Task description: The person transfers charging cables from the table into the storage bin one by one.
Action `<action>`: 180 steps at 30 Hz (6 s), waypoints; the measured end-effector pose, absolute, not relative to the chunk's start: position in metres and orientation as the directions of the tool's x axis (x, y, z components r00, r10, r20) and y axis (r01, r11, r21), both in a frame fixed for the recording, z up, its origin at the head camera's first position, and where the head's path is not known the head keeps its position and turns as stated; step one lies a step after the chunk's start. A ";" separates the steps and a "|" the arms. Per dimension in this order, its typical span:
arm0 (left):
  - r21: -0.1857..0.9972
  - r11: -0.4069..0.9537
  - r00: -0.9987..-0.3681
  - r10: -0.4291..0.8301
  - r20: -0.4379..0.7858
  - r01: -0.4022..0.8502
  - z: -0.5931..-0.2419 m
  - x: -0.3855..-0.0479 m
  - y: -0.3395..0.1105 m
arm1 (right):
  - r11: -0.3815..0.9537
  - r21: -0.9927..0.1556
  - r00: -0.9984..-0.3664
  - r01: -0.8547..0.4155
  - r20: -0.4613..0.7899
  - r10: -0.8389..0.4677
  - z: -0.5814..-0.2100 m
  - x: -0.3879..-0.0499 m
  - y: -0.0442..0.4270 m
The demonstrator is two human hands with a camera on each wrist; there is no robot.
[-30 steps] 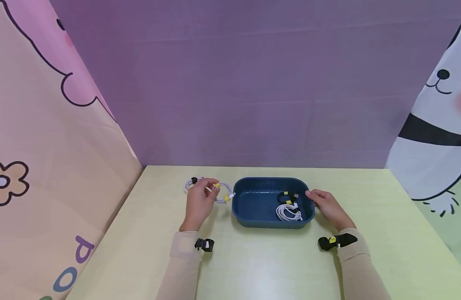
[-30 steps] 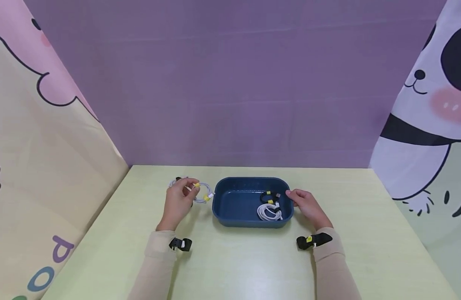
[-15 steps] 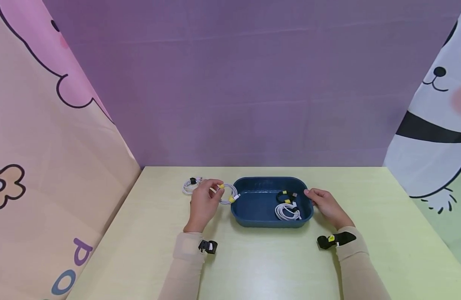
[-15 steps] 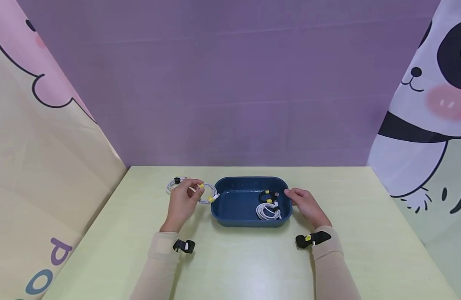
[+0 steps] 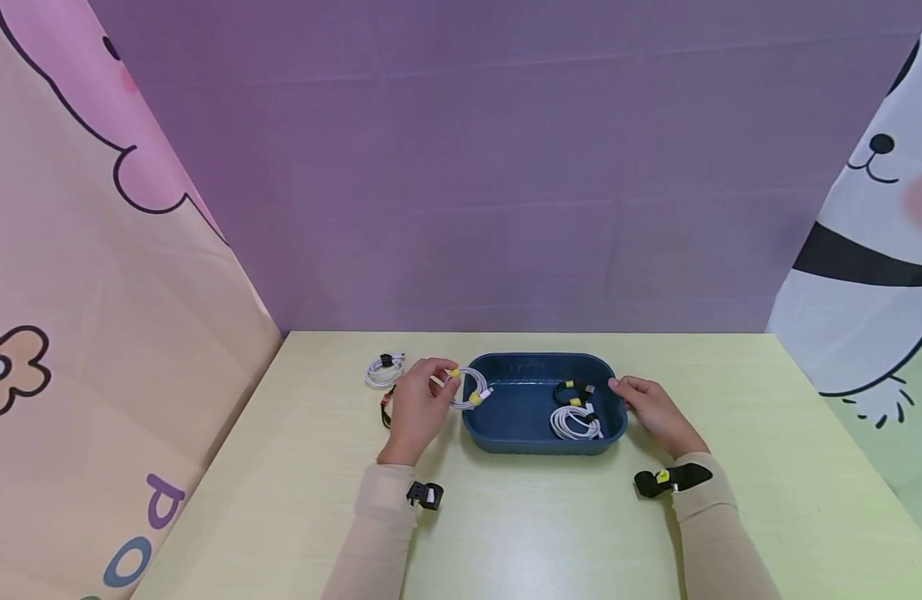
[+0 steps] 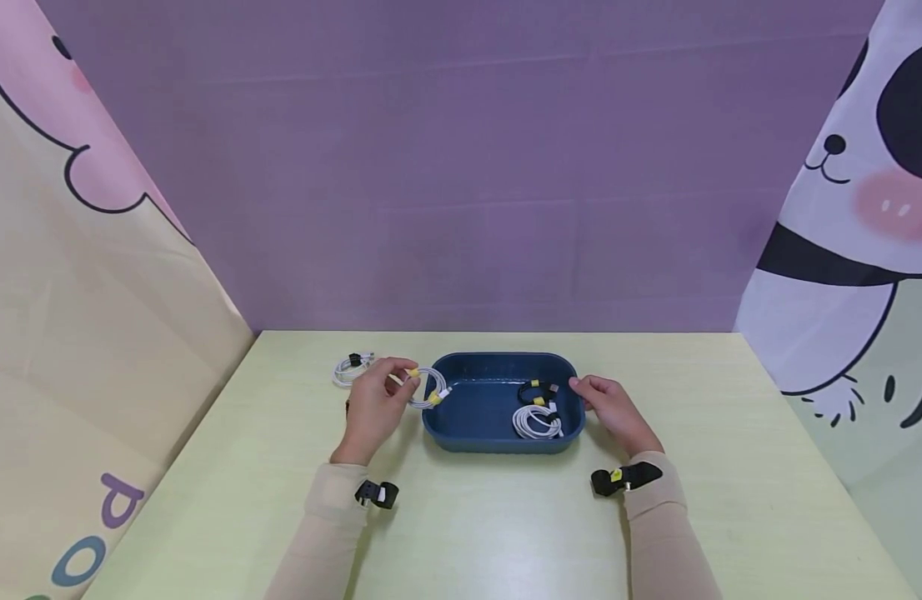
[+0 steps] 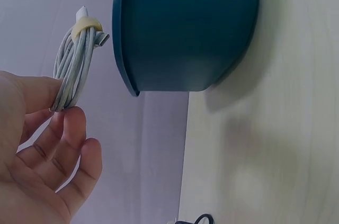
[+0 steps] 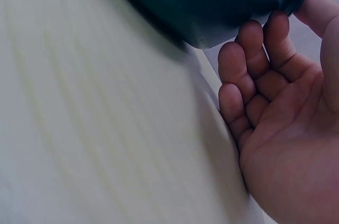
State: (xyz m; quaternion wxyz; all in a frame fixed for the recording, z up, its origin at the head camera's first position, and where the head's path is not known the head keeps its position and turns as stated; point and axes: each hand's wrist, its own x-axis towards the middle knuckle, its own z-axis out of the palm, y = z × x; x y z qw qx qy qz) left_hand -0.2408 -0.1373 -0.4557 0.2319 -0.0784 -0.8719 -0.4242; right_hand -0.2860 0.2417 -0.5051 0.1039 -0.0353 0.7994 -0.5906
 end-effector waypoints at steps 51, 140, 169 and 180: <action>0.542 0.749 -0.868 0.088 0.488 0.381 -0.459 -0.232 -0.109 | 0.331 -0.943 -0.980 0.020 -0.084 -0.179 -0.505 -0.284 0.236; 0.287 0.879 -0.857 0.220 0.467 0.382 -0.472 -0.225 -0.093 | 0.289 -0.957 -0.980 0.004 -0.061 -0.190 -0.510 -0.284 0.230; 0.212 0.905 -0.888 0.277 0.367 0.370 -0.475 -0.223 -0.089 | 0.180 -0.983 -0.984 -0.031 -0.001 -0.176 -0.513 -0.284 0.232; 0.255 0.893 -0.899 0.275 0.342 0.371 -0.475 -0.223 -0.090 | 0.152 -0.988 -0.985 -0.024 -0.002 -0.172 -0.513 -0.284 0.232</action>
